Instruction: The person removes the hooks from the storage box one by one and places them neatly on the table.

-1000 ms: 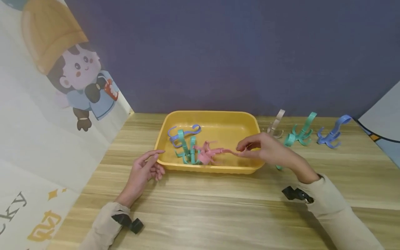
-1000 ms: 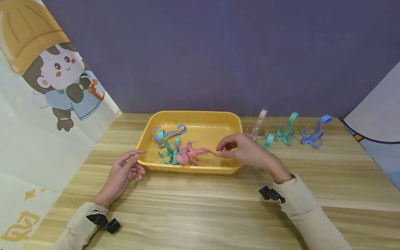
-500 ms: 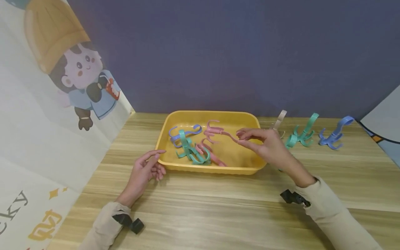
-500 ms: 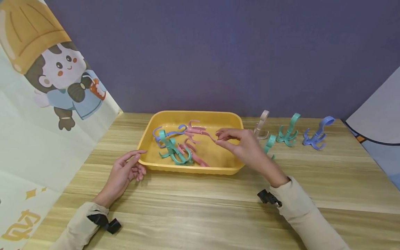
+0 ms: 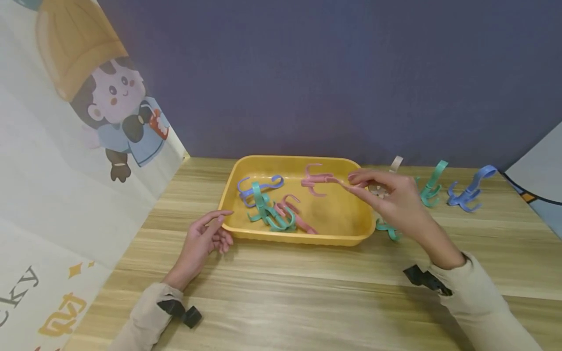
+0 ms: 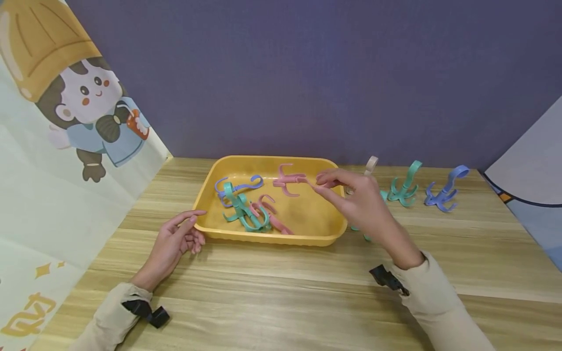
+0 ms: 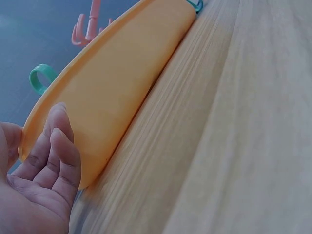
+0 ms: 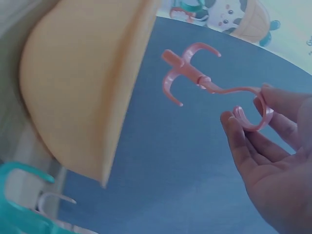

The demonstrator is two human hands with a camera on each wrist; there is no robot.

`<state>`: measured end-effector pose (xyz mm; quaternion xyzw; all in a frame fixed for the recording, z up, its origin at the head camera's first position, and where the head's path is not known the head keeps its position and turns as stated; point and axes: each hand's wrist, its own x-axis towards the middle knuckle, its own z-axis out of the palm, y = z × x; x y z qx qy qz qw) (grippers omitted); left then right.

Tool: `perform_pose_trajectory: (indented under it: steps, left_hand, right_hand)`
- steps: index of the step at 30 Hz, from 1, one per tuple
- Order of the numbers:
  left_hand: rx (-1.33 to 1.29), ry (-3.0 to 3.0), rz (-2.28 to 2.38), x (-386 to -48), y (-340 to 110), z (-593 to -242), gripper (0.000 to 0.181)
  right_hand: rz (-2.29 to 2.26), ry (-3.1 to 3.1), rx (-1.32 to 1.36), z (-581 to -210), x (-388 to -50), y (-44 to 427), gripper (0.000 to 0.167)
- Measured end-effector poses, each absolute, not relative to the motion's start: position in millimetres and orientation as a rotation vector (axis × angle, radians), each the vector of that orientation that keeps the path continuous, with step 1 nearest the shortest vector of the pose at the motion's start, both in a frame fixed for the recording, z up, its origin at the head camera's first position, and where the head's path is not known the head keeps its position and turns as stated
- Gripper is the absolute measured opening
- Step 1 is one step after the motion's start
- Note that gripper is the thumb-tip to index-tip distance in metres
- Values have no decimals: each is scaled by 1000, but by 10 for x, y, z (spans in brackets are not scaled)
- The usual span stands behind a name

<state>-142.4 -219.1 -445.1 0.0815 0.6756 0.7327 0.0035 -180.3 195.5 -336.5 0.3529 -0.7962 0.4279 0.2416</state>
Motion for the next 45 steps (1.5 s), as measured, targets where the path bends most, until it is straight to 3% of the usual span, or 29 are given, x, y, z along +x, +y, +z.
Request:
perform_pose_trajectory:
  steps: [15, 26, 38, 45]
  left_hand:
    - [258, 2127, 2280, -1446, -2207, -4461, 47]
    - [308, 2103, 2266, -1457, -2227, -4466, 47]
    - [289, 2110, 2276, -1436, -2240, -4467, 46]
    - [243, 2137, 2284, -1445, -2205, -4470, 46]
  right_hand:
    - [1276, -2019, 865, -3004, -1619, 2187, 49]
    - [1376, -1860, 852, -2846, -1393, 2295, 35]
    - [1681, -1512, 897, -2733, -1345, 2621, 33]
    - [1377, -1745, 675, -2694, -1251, 2899, 31]
